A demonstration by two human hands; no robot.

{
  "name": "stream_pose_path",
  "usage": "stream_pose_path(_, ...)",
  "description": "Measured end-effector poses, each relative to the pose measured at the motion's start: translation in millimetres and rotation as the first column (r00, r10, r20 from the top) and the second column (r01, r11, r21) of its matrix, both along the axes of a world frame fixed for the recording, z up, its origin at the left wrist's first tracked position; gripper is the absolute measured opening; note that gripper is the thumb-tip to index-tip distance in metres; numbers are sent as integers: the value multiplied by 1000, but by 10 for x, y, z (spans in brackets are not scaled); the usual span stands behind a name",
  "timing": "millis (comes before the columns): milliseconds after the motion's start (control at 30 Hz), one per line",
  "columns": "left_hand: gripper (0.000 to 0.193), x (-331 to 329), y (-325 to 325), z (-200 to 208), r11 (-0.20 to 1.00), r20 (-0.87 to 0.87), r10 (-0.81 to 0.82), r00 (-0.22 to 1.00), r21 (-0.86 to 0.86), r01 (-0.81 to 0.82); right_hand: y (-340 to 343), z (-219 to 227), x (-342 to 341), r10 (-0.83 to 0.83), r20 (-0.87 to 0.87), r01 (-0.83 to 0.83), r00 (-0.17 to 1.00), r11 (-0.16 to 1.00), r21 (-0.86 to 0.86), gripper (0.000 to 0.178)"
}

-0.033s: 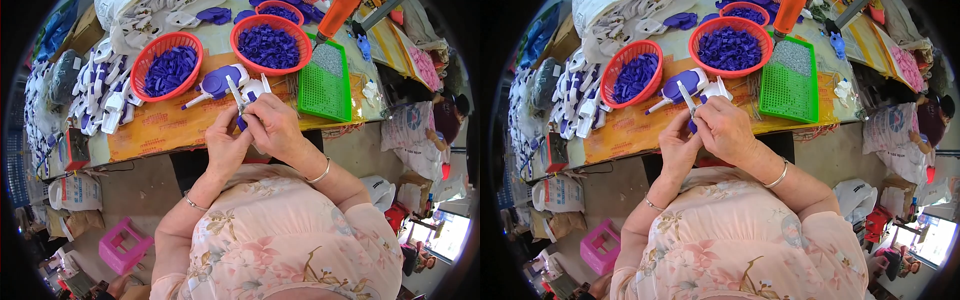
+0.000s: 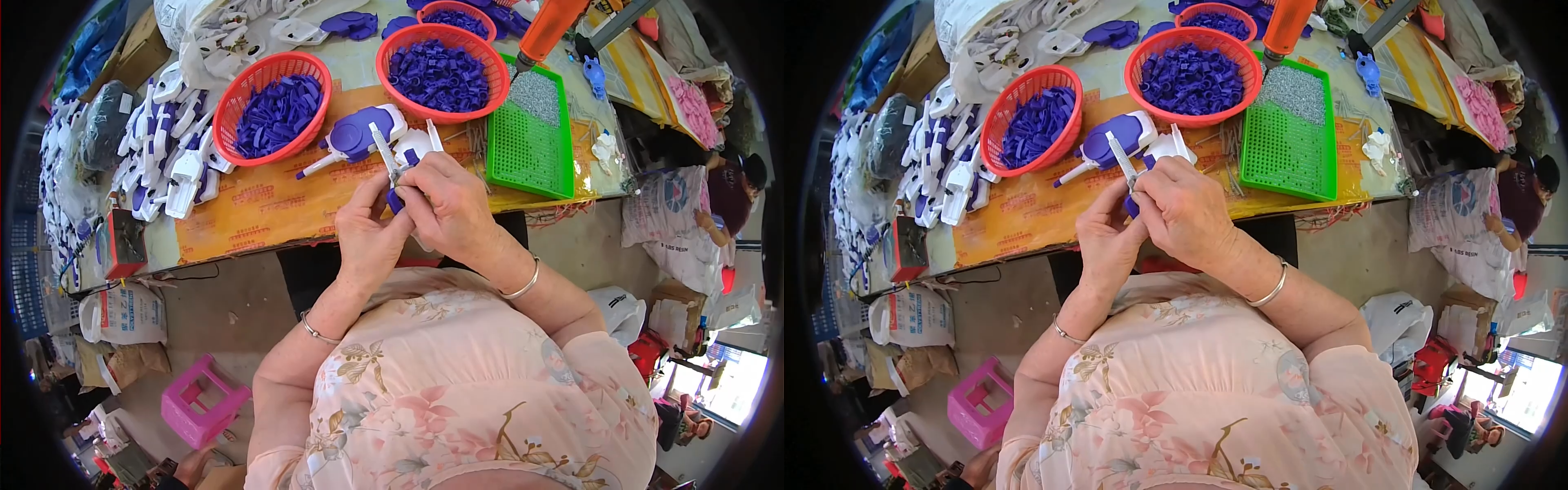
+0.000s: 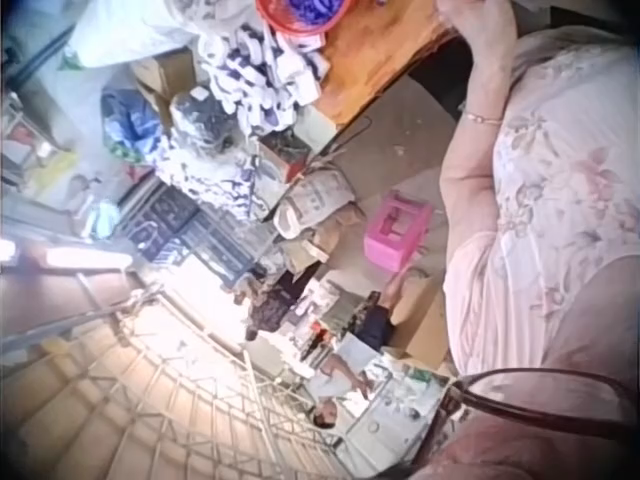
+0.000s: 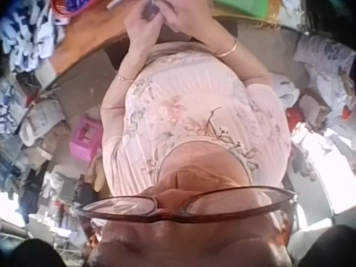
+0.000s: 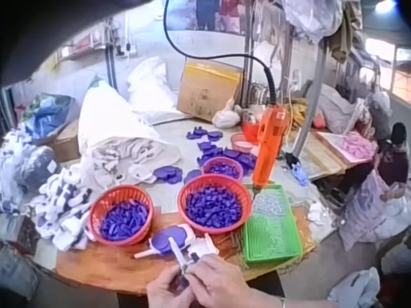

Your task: Assembling plastic toy components using a hot glue gun at a factory workbench.

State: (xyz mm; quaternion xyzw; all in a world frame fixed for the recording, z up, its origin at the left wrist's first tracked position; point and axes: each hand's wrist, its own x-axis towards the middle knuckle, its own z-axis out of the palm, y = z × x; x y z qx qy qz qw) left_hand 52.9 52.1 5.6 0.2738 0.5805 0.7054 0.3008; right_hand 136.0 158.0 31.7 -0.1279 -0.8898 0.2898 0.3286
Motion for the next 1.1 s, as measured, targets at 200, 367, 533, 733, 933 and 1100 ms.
stream_pose_path(200,45,-98,-38,1,996,370,-66,927,77,40,96,47,154,-129,-42,122,991,983,-139,30)
stream_pose_path(367,47,-181,-87,-86,994,462,-55,885,105,7,128,-58,509,-188,194,242,963,920,-309,37)
stream_pose_path(533,47,-244,-109,-127,976,529,-144,836,214,32,67,-171,534,-82,159,140,984,906,-399,42)
stream_pose_path(733,49,-306,-112,-100,968,544,-169,822,248,35,57,-130,496,82,137,62,987,595,-801,41)
stream_pose_path(933,49,-376,-167,-100,962,599,-203,775,270,44,31,-97,494,250,-14,-13,968,-4,-1000,28)
stream_pose_path(1100,47,-397,-159,-100,960,660,-207,722,279,21,-123,-32,468,173,-22,-41,985,104,-994,24)
